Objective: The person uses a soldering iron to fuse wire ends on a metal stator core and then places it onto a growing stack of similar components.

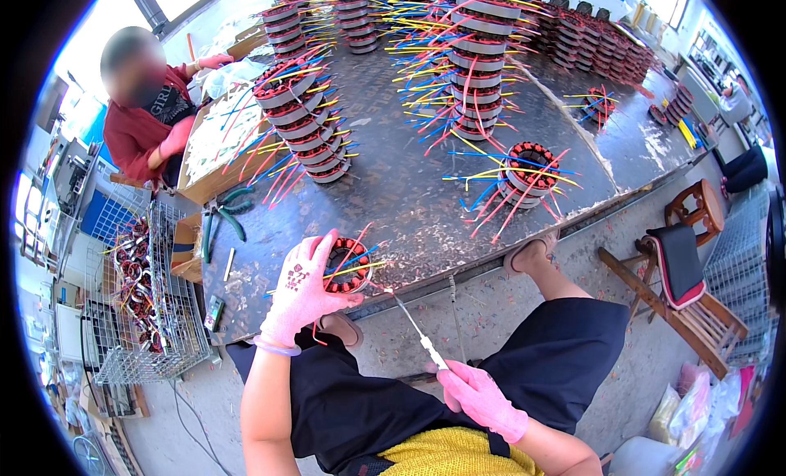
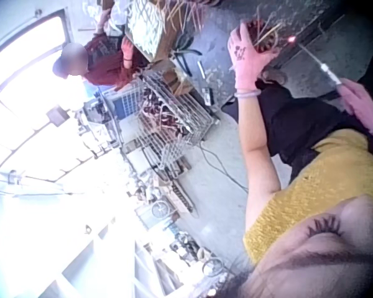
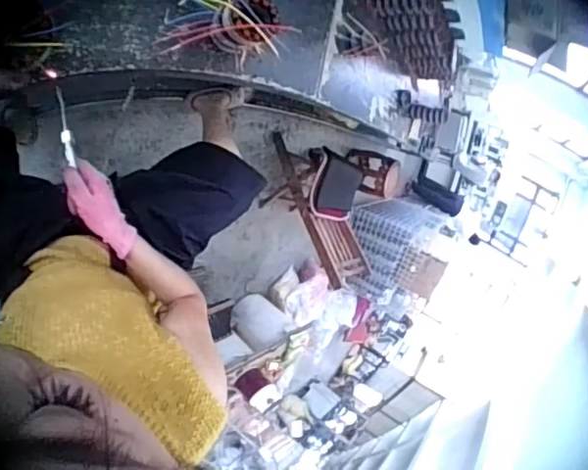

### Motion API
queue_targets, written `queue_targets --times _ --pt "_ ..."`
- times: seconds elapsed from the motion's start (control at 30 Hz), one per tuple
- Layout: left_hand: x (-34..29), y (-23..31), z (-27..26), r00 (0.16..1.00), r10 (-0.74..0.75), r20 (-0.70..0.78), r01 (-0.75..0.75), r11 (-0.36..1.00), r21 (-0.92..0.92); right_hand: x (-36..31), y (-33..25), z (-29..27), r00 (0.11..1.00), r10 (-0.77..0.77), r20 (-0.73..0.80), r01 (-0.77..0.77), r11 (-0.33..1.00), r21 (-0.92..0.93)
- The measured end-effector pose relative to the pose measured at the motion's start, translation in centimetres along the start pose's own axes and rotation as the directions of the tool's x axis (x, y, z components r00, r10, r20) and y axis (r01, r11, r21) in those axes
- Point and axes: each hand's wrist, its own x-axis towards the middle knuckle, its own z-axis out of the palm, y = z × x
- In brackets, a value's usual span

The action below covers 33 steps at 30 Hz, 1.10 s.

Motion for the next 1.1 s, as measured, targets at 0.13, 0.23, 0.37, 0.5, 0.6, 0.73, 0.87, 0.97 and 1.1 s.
queue_targets --times 0.13,0.23,0.37,0.5,0.6,0.73,0.87,0.97,1.1 --pt "0.0 0.0 0.0 1.0 0.006 -0.02 -0.006 1.0 0.002 0.1 0.3 -0.1 1.0 -0.015 0.015 0.015 1.0 0.001" --pt "-0.1 -0.1 0.2 1.0 0.012 -0.025 -0.012 1.0 0.002 0.0 0.1 -0.1 1.0 -0.003 0.006 0.003 1.0 0.005" --pt "0.0 0.0 0.0 1.0 0.011 -0.02 -0.011 1.0 0.0 0.1 0.2 -0.1 1.0 0.001 0.002 0.0 1.0 -0.01" --pt "-0.1 -0.2 0.2 1.0 0.015 -0.024 -0.015 1.0 0.0 -0.2 -0.6 0.0 1.0 0.0 0.0 0.0 0.999 -0.051" --pt "0.0 -0.1 0.2 1.0 0.014 -0.023 -0.014 1.0 -0.002 -0.3 -0.8 0.0 1.0 0.008 -0.004 -0.008 0.998 -0.063" --pt "0.0 -0.2 0.1 1.0 0.003 -0.004 -0.003 1.0 0.008 -0.3 -0.1 -0.1 1.0 -0.006 -0.018 0.005 1.0 -0.008" --pt "-0.1 -0.5 0.3 0.999 0.028 -0.04 -0.028 1.0 -0.005 -0.5 -0.3 -0.3 1.0 -0.006 -0.025 0.006 1.0 -0.002" --pt "0.1 -0.3 0.2 0.999 0.029 -0.045 -0.03 0.999 -0.017 -0.4 0.2 -0.2 0.999 -0.004 -0.036 0.006 0.998 0.063" --pt "-0.1 -0.5 0.4 0.997 0.023 -0.08 -0.026 0.999 -0.035 -0.6 -0.3 -0.3 0.999 0.011 -0.037 -0.009 0.999 0.042"
